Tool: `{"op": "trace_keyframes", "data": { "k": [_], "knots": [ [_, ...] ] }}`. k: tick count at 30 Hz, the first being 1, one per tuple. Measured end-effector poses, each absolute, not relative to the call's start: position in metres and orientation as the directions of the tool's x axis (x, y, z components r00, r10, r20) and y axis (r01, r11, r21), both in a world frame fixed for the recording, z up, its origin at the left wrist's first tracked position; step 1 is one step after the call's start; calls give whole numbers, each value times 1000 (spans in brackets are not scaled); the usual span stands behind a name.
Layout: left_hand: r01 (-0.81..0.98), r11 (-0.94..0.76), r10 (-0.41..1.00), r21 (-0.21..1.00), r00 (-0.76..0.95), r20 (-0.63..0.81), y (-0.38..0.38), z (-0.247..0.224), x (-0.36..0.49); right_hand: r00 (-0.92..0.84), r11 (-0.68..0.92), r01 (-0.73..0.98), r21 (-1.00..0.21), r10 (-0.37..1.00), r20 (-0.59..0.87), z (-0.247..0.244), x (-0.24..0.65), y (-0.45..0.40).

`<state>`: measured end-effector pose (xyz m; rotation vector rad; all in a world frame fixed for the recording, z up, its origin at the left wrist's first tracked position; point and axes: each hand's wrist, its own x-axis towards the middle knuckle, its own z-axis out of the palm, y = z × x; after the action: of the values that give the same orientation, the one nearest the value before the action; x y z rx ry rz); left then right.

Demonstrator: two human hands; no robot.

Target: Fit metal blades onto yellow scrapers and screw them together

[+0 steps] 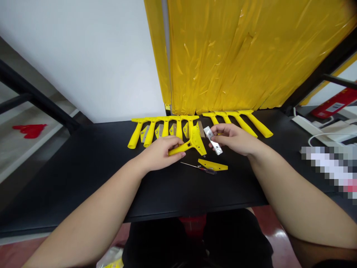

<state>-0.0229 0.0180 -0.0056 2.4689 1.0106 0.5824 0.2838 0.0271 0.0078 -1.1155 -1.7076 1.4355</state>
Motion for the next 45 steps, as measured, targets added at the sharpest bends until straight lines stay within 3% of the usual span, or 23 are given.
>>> {"op": "trace_keyframes", "data": {
  "k": [8,17,24,36,45],
  "knots": [
    [524,-726,662,445,709,244,15,-1,-24,-407,91,118,-989,913,35,2,282,31],
    [525,-734,656,431,710,254,16,-1,-23,-374,279,57,-958,896,239,-2,282,35],
    [523,-736,653,429,716,247,17,-4,-23,-310,316,34,-948,905,291,4,279,30],
    [581,-708,700,402,656,284,17,-6,-24,-324,370,128,-920,892,313,-1,277,27],
    [592,-704,708,391,625,328,16,-7,-21,-398,262,15,-965,887,234,-8,269,26]
  ]
}}
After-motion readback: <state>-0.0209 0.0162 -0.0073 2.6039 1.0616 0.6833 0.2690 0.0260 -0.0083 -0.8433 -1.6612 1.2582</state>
